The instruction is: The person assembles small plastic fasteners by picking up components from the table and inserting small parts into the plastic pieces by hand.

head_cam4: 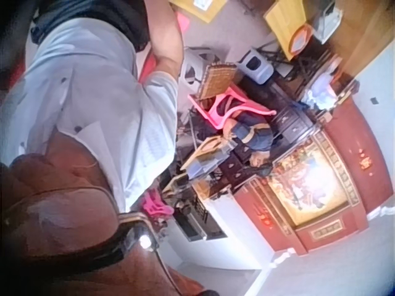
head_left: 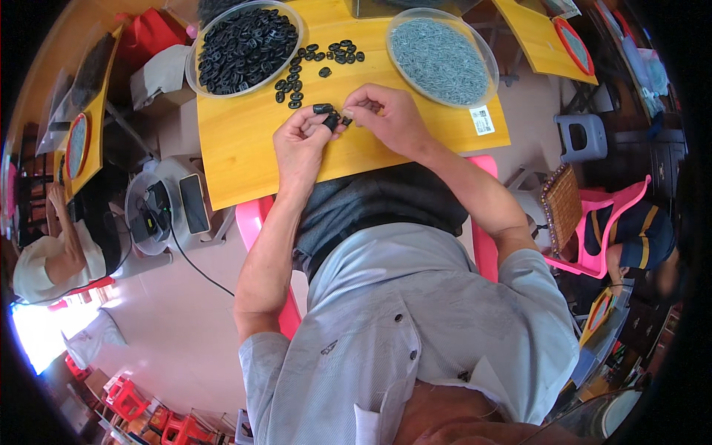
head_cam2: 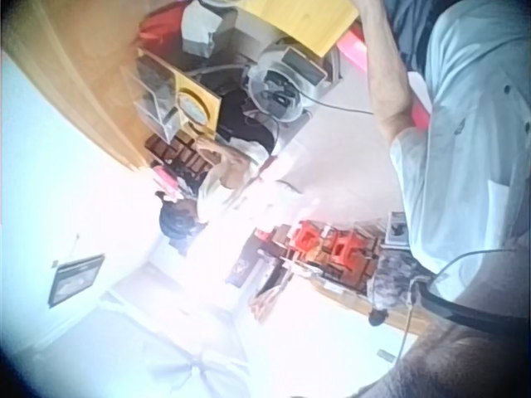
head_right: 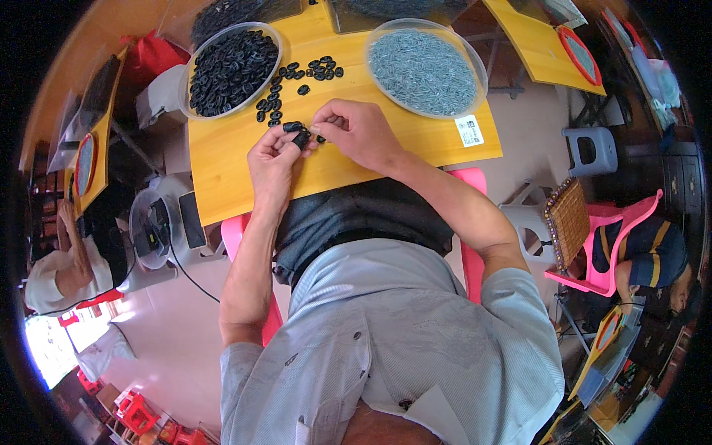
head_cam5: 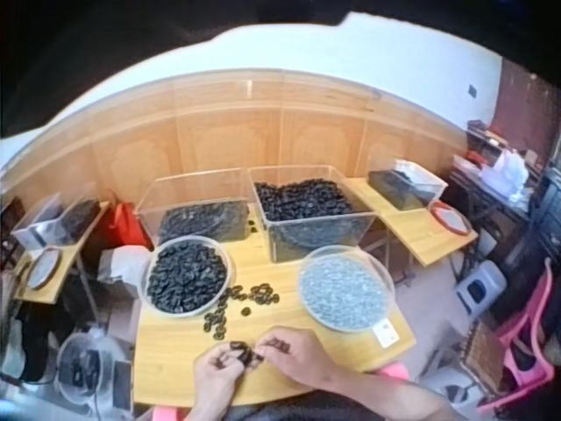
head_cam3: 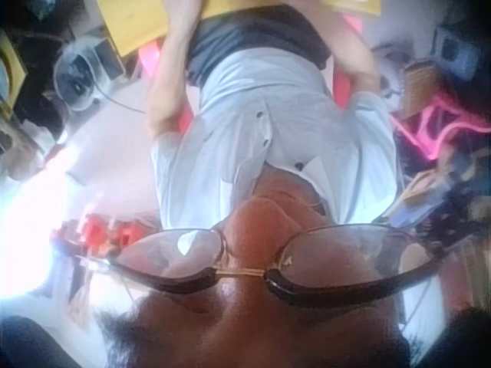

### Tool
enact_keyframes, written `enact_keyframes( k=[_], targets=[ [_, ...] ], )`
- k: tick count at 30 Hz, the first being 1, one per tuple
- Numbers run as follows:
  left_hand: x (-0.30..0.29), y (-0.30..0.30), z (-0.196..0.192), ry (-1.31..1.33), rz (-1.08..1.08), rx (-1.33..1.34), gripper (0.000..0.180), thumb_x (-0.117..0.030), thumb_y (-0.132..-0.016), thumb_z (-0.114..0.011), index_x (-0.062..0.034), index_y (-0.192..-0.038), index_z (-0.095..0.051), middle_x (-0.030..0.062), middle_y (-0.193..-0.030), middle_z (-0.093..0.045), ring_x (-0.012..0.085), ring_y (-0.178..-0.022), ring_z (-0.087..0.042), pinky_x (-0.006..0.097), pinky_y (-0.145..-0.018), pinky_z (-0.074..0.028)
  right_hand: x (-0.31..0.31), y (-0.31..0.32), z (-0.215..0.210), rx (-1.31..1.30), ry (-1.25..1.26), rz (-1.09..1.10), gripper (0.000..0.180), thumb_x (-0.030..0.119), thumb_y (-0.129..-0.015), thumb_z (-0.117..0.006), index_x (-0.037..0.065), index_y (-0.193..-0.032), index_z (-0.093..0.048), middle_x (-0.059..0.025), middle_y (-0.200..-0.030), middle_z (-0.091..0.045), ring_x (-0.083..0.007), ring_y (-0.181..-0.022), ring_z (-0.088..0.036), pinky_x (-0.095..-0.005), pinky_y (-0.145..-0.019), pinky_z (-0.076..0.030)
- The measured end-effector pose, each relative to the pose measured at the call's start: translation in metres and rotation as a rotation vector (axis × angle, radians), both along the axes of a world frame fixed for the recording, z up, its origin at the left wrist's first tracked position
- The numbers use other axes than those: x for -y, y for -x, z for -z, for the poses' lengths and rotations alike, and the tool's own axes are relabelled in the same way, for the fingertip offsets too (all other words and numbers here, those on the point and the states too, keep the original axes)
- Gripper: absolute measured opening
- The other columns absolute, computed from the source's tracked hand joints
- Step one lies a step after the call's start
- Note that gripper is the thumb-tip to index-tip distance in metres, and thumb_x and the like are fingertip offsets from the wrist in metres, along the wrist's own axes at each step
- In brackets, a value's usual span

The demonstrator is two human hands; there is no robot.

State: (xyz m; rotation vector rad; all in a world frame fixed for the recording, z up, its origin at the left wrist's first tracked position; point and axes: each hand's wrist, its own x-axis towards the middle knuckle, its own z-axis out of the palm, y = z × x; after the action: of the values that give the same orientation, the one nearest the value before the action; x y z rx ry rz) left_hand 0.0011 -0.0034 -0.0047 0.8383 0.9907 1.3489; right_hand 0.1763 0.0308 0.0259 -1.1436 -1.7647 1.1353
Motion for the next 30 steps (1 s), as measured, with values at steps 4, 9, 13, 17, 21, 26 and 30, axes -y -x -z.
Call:
enact_keyframes(
  k=[4,9,13,17,21,26,30],
  targets=[
    [0.0,-0.001,0.0,0.012,-0.005,-0.001,0.013,0.007,-0.09,-0.061,0.0044,-0.102,-0.064,0.0098,-0.091,-0.07,0.0144,-0.079,-0.07,0.024,-0.074,-0.056,0.0,0.0,-0.001,0.016,-0.014,-0.005,0.012,0.011,-0.089,-0.068,-0.001,-0.094,-0.068,-0.0011,-0.081,-0.068,-0.0063,-0.069,-0.061,-0.0209,-0.064,-0.048],
    [0.001,-0.002,0.001,-0.003,-0.006,-0.011,0.013,0.007,-0.09,-0.061,0.0042,-0.102,-0.064,0.0095,-0.091,-0.07,0.0143,-0.08,-0.07,0.024,-0.074,-0.056,0.0,0.0,0.001,0.045,-0.052,-0.014,0.013,0.011,-0.09,-0.067,-0.001,-0.094,-0.067,-0.0029,-0.078,-0.068,-0.0073,-0.067,-0.062,-0.0216,-0.063,-0.049],
    [0.002,-0.004,0.003,-0.031,-0.022,-0.043,0.015,0.008,-0.089,-0.06,0.0049,-0.103,-0.064,0.0104,-0.091,-0.071,0.0138,-0.081,-0.07,0.023,-0.075,-0.056,-0.001,0.001,0.006,0.054,-0.068,-0.011,0.014,0.011,-0.09,-0.066,-0.002,-0.094,-0.067,-0.0043,-0.077,-0.068,-0.0081,-0.067,-0.062,-0.0222,-0.062,-0.049],
    [0.002,-0.004,0.007,-0.059,-0.04,-0.083,0.016,0.01,-0.088,-0.059,0.0061,-0.102,-0.064,0.0112,-0.092,-0.072,0.0132,-0.081,-0.07,0.023,-0.076,-0.055,-0.002,0.0,0.007,0.088,-0.065,-0.026,0.015,0.012,-0.091,-0.065,-0.002,-0.094,-0.066,-0.0051,-0.077,-0.068,-0.0087,-0.065,-0.063,-0.023,-0.061,-0.049],
    [0.001,-0.005,0.007,-0.061,-0.036,-0.137,0.016,0.011,-0.087,-0.059,0.0068,-0.102,-0.063,0.012,-0.091,-0.072,0.0129,-0.081,-0.07,0.023,-0.075,-0.054,-0.002,0.0,0.006,0.117,-0.064,-0.033,0.016,0.013,-0.091,-0.065,-0.003,-0.094,-0.066,-0.0052,-0.075,-0.068,-0.0089,-0.063,-0.063,-0.0231,-0.059,-0.049],
    [0.0,-0.005,0.01,-0.071,-0.06,-0.107,0.015,0.01,-0.088,-0.059,0.0065,-0.102,-0.063,0.0123,-0.091,-0.072,0.0134,-0.081,-0.07,0.023,-0.075,-0.054,-0.005,-0.001,0.006,0.065,-0.033,-0.026,0.016,0.013,-0.091,-0.066,-0.002,-0.093,-0.067,-0.0054,-0.074,-0.068,-0.0089,-0.063,-0.062,-0.0233,-0.059,-0.048],
    [-0.004,-0.001,0.009,-0.063,-0.176,-0.018,0.015,0.009,-0.088,-0.06,0.006,-0.103,-0.062,0.0124,-0.091,-0.071,0.0158,-0.08,-0.07,0.025,-0.075,-0.055,-0.015,-0.011,-0.005,0.195,-0.254,-0.041,0.014,0.014,-0.085,-0.067,0.002,-0.092,-0.069,-0.0105,-0.08,-0.067,-0.021,-0.068,-0.064,-0.0332,-0.064,-0.05]
  ],
)
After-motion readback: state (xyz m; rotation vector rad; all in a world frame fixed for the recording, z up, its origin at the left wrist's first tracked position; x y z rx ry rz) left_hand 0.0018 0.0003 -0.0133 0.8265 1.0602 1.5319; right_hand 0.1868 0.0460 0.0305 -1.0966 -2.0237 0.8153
